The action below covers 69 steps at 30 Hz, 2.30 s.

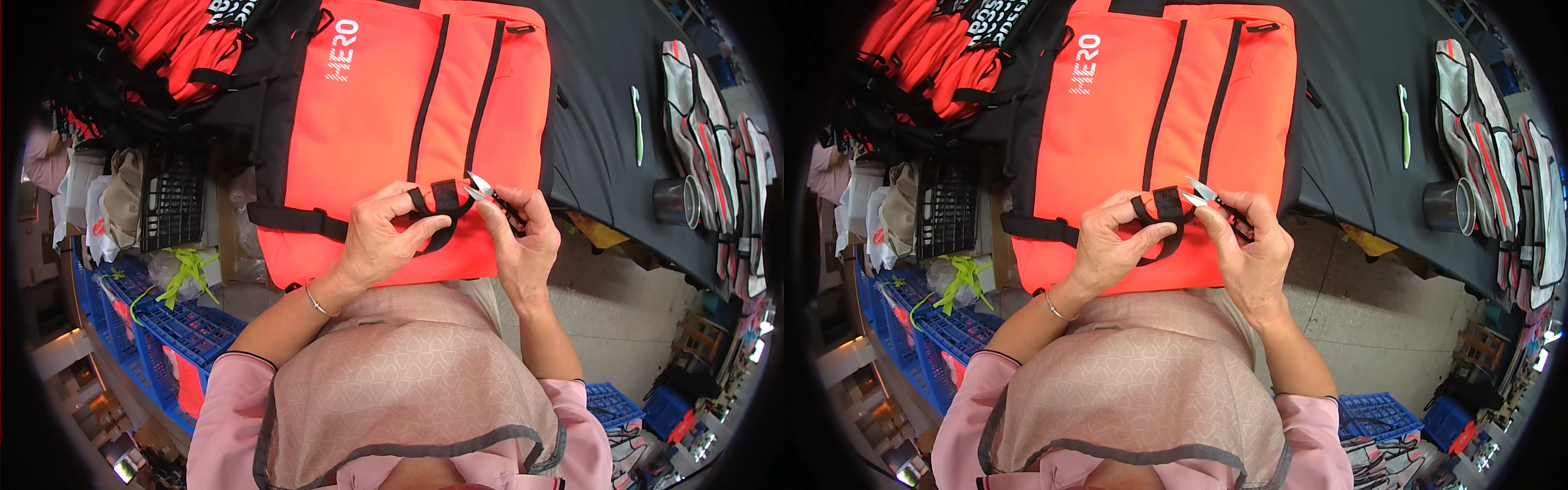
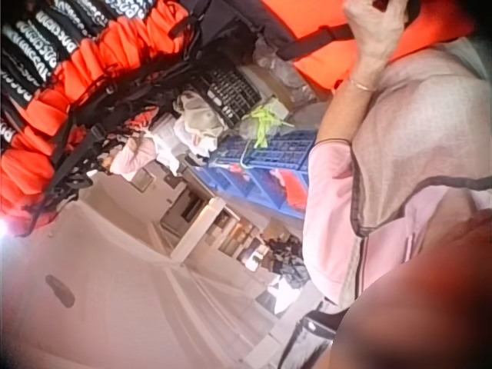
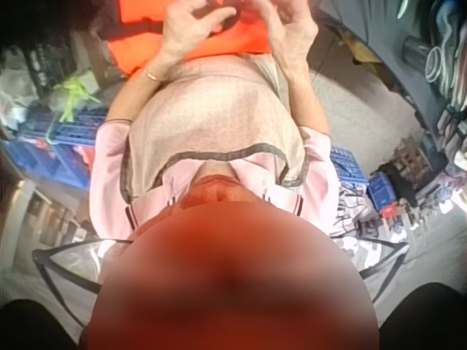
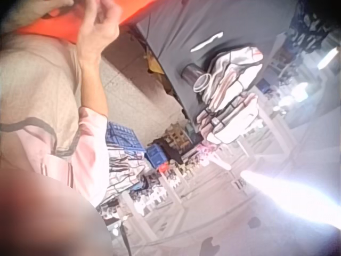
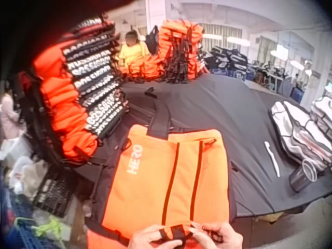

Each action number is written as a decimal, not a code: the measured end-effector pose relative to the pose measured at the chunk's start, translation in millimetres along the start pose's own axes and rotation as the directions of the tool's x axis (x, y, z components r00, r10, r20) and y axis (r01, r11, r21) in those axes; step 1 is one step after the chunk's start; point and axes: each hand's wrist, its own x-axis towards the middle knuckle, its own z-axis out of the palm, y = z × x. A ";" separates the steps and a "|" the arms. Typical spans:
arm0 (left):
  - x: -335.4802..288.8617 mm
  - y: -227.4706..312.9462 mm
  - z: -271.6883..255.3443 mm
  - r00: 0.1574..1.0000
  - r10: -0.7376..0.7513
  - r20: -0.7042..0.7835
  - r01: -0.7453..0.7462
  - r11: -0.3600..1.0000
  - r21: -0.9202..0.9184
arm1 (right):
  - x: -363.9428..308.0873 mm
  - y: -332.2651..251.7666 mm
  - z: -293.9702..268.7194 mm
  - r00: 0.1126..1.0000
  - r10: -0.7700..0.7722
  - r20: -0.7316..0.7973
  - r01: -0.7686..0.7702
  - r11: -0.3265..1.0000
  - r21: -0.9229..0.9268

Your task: Inspecting, trimming excess threads, and stacking newly manufactured life jackets in a factory setting.

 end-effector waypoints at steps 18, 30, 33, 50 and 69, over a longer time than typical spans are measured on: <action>1.4 -0.8 -2.5 0.998 -0.006 0.063 0.006 1.000 0.000 | 5.1 9.6 3.8 0.889 -0.453 0.072 0.442 0.806 -0.393; 1.8 -2.9 -3.6 0.997 -0.013 0.082 0.016 0.999 -0.037 | 12.9 8.9 -1.9 0.955 0.189 0.228 -0.276 0.845 0.458; 2.1 -0.8 -4.3 0.996 -0.028 0.081 0.029 0.999 -0.019 | 18.2 4.6 -13.5 0.874 0.264 0.409 -0.486 0.421 0.766; -3.0 -0.5 4.2 0.996 0.081 -0.023 -0.078 0.990 0.118 | -3.7 5.8 6.3 0.863 -0.500 0.071 0.473 0.751 -0.460; -6.9 -7.1 10.0 0.990 0.120 -0.073 -0.109 0.984 0.142 | -2.6 4.5 8.0 0.835 -0.547 0.057 0.480 0.676 -0.559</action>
